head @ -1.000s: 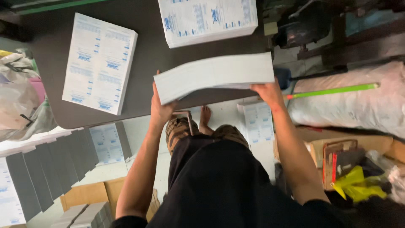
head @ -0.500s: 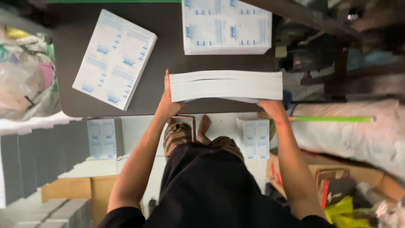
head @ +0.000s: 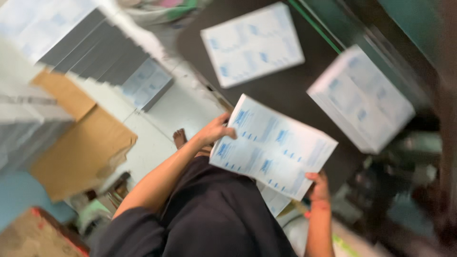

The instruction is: The person picks up stacks of printed paper from the floor and the work table, aligns them by shaking the stack, and places them onto a printing or cutting machine platform.

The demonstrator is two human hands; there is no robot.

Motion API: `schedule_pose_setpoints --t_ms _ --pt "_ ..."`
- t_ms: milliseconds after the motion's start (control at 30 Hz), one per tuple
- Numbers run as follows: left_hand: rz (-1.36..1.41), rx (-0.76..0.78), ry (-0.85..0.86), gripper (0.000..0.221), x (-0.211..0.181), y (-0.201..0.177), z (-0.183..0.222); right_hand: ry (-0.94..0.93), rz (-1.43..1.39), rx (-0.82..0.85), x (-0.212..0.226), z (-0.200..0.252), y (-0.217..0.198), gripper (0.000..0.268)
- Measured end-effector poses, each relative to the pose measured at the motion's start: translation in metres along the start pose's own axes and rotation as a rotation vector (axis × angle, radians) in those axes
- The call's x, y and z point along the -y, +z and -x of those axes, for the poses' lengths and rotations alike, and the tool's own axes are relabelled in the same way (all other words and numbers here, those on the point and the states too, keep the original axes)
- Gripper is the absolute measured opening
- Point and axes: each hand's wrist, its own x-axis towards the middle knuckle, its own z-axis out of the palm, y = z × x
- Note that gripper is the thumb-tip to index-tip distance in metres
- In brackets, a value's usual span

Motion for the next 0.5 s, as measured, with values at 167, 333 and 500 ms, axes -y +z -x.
schedule_pose_setpoints --t_ms 167,333,500 --pt "0.5 -0.281 -0.076 0.065 0.04 -0.092 0.118 0.125 0.118 0.257 0.067 0.032 0.185 0.066" --pt "0.628 -0.485 -0.105 0.067 0.104 -0.166 0.204 0.162 0.311 0.468 0.036 0.03 0.331 0.065" --pt "0.789 -0.6 -0.121 0.068 0.225 -0.212 0.202 0.222 0.497 0.579 -0.029 0.006 0.439 0.062"
